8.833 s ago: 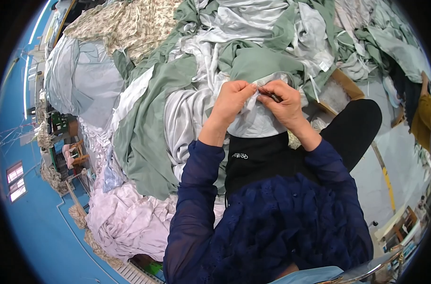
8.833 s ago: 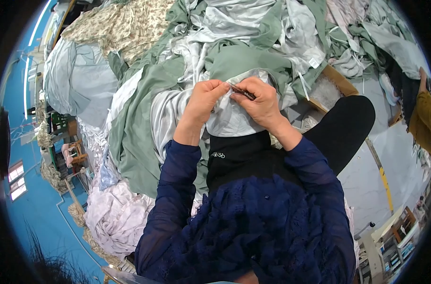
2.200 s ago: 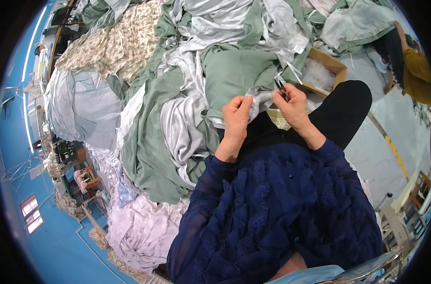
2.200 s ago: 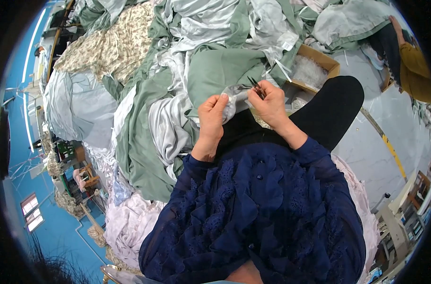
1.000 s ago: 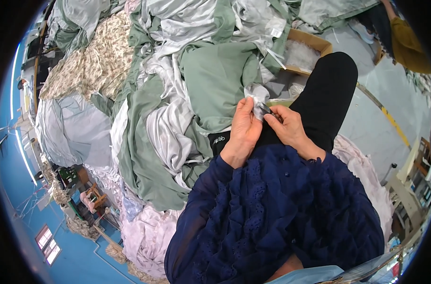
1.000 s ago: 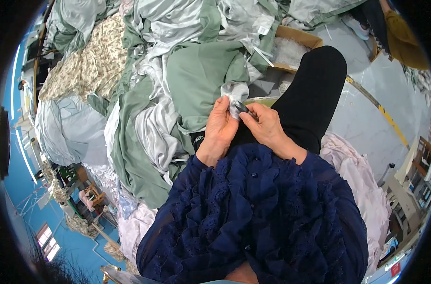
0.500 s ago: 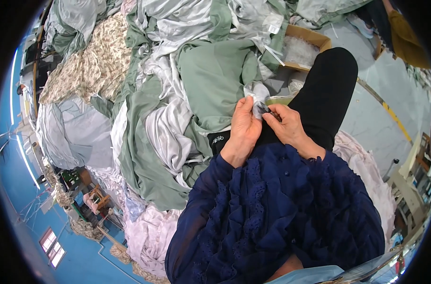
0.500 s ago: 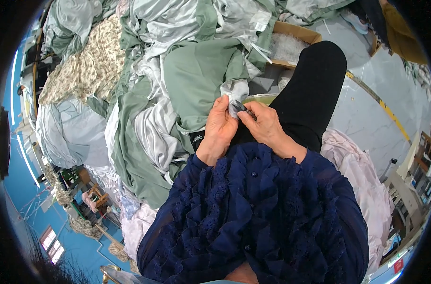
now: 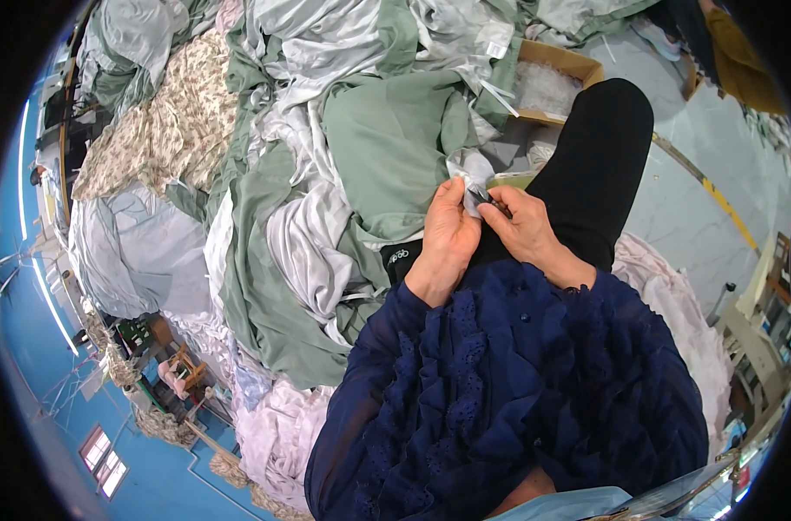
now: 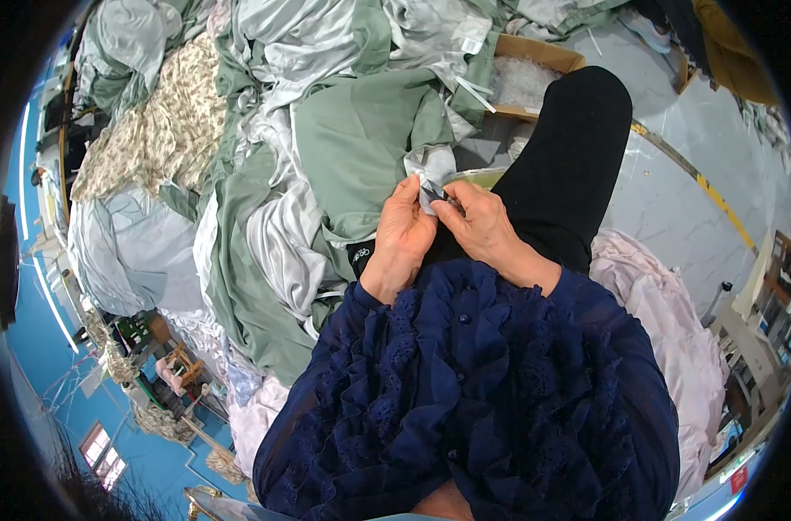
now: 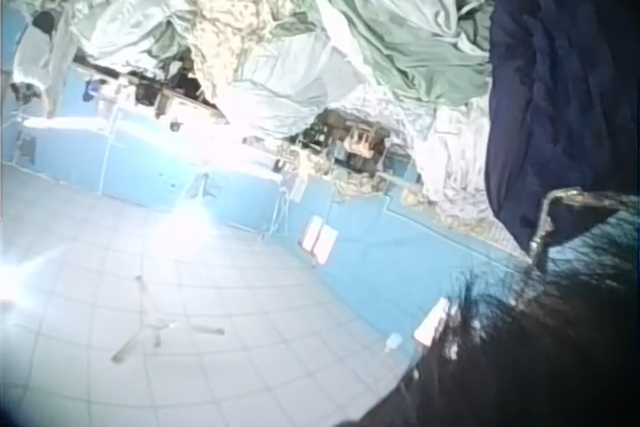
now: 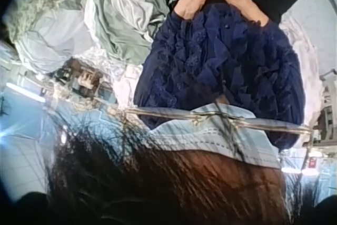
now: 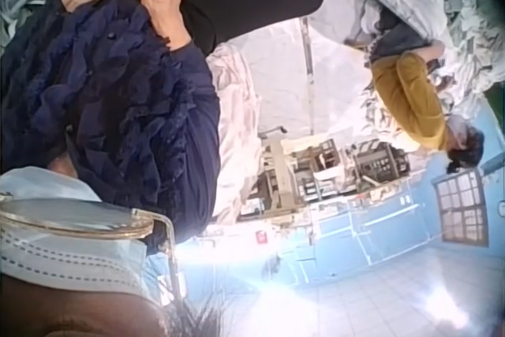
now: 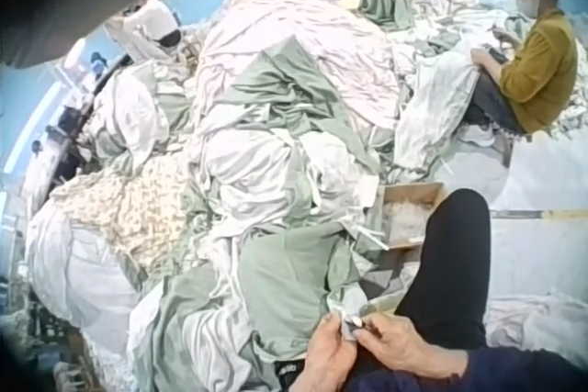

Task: Trimming loose threads from fabric pillow covers using thread snips.

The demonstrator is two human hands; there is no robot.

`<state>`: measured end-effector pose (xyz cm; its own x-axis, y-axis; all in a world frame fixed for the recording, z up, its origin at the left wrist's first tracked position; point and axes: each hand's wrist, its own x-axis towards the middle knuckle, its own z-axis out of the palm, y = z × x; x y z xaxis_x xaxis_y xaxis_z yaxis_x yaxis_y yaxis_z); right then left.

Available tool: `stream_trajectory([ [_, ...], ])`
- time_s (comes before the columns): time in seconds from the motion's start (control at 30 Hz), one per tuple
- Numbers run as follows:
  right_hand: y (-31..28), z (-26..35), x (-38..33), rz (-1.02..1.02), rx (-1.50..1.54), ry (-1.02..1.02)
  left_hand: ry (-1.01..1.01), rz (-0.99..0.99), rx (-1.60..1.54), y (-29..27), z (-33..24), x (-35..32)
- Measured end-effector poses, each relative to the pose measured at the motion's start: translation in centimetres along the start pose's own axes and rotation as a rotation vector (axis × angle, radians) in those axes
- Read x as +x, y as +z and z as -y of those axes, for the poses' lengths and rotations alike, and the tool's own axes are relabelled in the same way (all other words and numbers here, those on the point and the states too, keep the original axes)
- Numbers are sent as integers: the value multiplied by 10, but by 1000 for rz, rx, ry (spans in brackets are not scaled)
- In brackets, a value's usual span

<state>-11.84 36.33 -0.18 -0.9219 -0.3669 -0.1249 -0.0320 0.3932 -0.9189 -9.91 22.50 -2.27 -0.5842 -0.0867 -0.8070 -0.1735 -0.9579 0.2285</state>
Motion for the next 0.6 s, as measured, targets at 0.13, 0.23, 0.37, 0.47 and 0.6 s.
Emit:
stream_trajectory([
  [0.13,0,-1,0,9,2,14,-30,-5,3,0,-1,1],
  [0.23,0,-2,1,18,11,20,-56,-31,-7,1,-1,2],
  [0.37,0,1,2,17,48,28,-77,-26,-40,-1,-1,5],
  [0.47,-1,1,2,26,57,57,-92,-33,-48,1,-1,4],
  [0.6,-1,0,3,27,77,73,-104,-29,-50,0,-2,5],
])
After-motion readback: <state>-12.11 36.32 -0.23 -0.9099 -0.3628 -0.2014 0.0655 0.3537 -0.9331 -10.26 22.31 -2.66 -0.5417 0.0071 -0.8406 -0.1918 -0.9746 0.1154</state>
